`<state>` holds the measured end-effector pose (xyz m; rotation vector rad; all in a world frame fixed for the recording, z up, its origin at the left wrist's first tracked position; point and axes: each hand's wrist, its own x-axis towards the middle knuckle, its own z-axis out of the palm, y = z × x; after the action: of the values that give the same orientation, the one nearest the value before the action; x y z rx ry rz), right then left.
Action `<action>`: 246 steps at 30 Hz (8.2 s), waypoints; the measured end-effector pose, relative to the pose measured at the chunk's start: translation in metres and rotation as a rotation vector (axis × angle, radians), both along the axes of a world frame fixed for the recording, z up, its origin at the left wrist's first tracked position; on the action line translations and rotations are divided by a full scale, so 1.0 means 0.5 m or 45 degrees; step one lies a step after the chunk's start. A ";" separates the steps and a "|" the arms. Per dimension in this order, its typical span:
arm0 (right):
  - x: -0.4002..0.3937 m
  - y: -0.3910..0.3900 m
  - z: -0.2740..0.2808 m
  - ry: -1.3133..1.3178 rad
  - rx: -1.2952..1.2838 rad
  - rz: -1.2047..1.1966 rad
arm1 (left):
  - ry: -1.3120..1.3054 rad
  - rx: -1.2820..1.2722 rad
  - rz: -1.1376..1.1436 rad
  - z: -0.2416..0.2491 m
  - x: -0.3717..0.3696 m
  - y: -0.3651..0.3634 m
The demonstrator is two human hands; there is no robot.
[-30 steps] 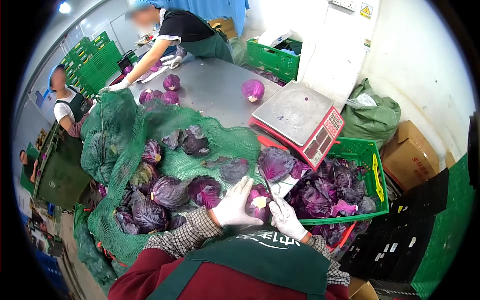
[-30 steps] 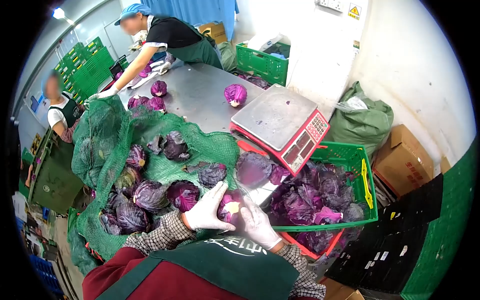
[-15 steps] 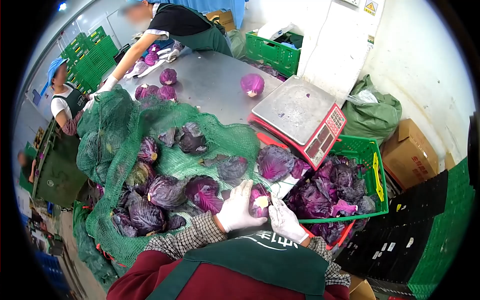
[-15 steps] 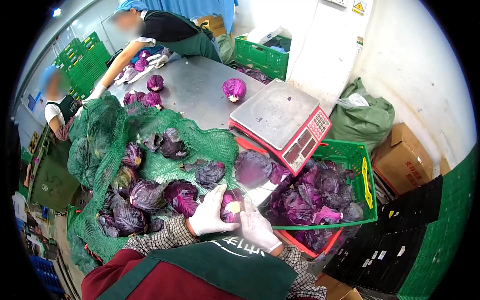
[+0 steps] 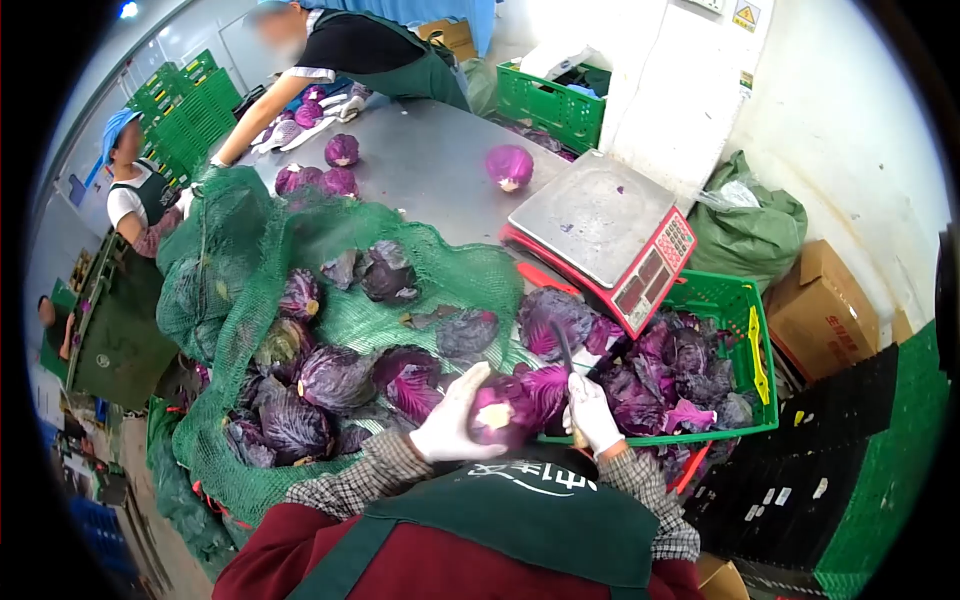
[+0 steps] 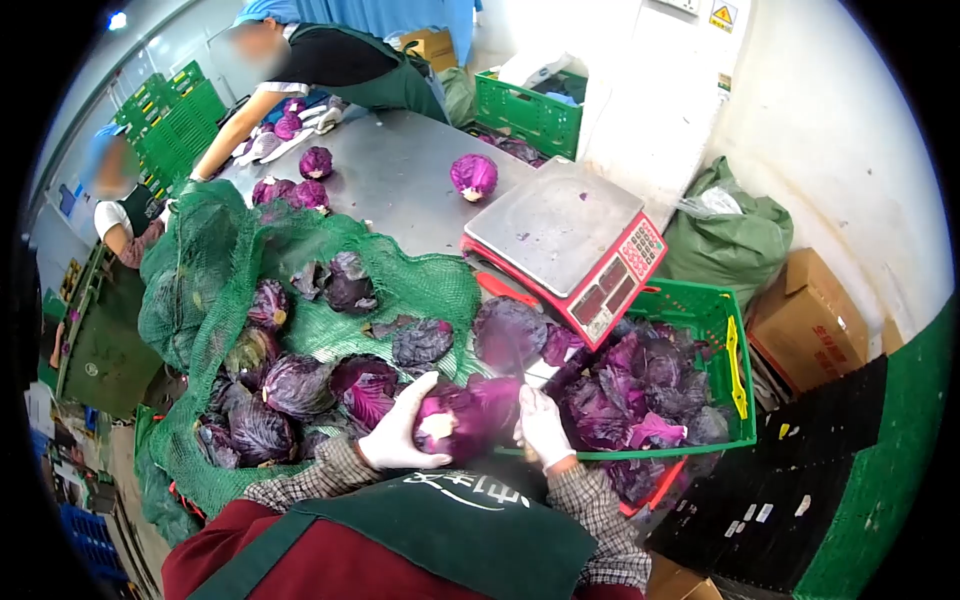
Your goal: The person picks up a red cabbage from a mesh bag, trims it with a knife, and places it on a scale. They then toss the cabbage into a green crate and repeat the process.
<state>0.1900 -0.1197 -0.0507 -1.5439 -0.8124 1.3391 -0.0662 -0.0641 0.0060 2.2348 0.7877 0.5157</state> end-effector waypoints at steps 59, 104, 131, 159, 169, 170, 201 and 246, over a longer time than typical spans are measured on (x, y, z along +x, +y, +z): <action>-0.012 -0.050 0.212 -0.115 0.526 -0.023 | -1.610 -2.822 -0.148 0.089 0.054 0.032; -0.053 -0.014 0.170 -0.974 0.374 0.518 | 0.339 -0.019 0.343 0.044 0.124 0.018; -0.001 -0.032 0.131 -1.735 1.054 0.377 | -0.351 -1.033 0.835 -0.013 -0.012 -0.025; -0.117 0.002 0.270 -0.904 1.197 0.666 | -1.239 -1.552 0.646 0.041 -0.013 -0.036; -0.087 0.018 0.264 -0.778 1.024 0.813 | -1.224 -1.515 0.665 0.011 -0.007 -0.028; -0.082 0.018 0.257 -0.741 1.029 0.826 | -1.245 -1.535 0.676 0.013 -0.005 -0.035; -0.041 -0.005 0.342 -0.580 1.133 0.303 | -0.947 -1.208 -0.076 0.040 0.027 0.090; 0.007 0.128 0.406 -0.989 1.108 -0.279 | -1.352 -2.099 -1.210 0.005 0.033 0.099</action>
<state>0.1936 -0.0556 0.1524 -1.3275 -1.4022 0.0916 -0.0496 -0.0146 0.0085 0.3985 -0.4289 0.2553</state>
